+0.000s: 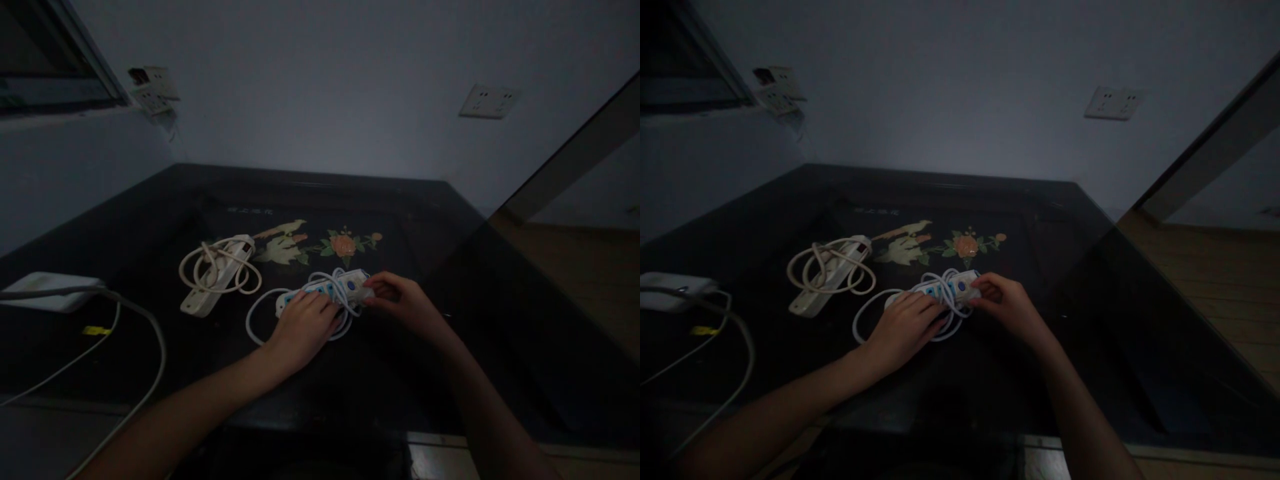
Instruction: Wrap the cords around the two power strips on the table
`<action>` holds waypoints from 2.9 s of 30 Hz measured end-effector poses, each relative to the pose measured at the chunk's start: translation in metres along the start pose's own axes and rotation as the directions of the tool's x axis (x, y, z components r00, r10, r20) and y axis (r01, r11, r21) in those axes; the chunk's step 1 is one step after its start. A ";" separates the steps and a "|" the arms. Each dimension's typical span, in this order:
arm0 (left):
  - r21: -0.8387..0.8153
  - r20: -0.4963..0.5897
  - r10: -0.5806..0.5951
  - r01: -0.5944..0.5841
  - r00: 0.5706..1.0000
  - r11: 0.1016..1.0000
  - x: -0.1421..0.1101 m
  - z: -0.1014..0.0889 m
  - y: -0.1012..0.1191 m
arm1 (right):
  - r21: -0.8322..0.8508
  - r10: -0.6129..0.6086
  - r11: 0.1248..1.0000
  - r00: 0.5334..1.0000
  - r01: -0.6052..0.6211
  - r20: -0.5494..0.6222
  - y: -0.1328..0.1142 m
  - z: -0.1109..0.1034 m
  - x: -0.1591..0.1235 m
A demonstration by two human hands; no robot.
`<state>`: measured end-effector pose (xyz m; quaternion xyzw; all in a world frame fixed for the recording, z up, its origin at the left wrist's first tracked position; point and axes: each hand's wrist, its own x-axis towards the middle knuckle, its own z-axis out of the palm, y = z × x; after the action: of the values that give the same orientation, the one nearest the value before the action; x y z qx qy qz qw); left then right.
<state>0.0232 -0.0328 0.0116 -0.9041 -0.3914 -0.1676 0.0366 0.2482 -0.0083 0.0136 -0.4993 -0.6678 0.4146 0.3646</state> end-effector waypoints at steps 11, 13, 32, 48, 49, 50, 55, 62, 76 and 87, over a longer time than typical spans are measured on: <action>-0.126 0.059 -0.044 0.051 0.997 0.991 0.001 0.011 -0.001 | -0.152 0.016 0.988 1.000 -0.015 0.009 -0.003 0.013 -0.006; -0.152 0.045 -0.036 0.042 0.998 0.988 0.000 0.013 -0.001 | -0.152 0.023 0.988 1.000 -0.022 0.003 -0.004 0.013 -0.006; -0.306 0.019 -0.153 0.152 0.988 0.940 0.004 0.013 0.001 | 0.133 -0.002 0.991 0.985 -0.021 0.173 -0.007 0.013 -0.006; -0.377 0.068 -0.092 0.111 0.993 0.920 0.003 0.009 -0.001 | -0.164 -0.203 0.970 0.970 0.181 -0.130 -0.010 0.034 -0.007; -0.382 0.067 -0.084 0.103 0.994 0.918 0.004 0.007 -0.001 | -0.142 -0.199 0.973 0.970 0.180 -0.137 -0.010 0.035 -0.007; -0.393 0.069 -0.076 0.097 0.995 0.915 0.004 0.006 -0.001 | -0.121 -0.195 0.976 0.970 0.179 -0.144 -0.011 0.036 -0.008; -0.465 0.089 -0.069 0.102 0.994 0.879 0.005 -0.001 -0.004 | -0.073 -0.192 0.981 0.965 0.182 -0.179 -0.014 0.040 -0.009; -0.629 0.165 -0.214 0.270 0.963 0.729 0.008 -0.015 -0.020 | -0.015 -0.150 0.988 0.961 0.151 -0.231 -0.012 0.038 -0.007; -0.826 0.179 -0.492 0.402 0.852 0.395 0.013 -0.057 -0.088 | -0.329 -0.302 0.908 0.949 0.258 -0.087 -0.010 0.029 -0.006; -0.779 0.238 -0.481 0.462 0.844 0.424 0.017 -0.020 -0.096 | -0.599 -0.242 0.754 0.962 0.269 0.126 0.002 0.034 -0.004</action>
<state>-0.0406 0.0410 0.0296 -0.6683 -0.5056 -0.3406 -0.4262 0.2192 -0.0184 -0.0018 -0.4857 -0.8347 0.1330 0.2230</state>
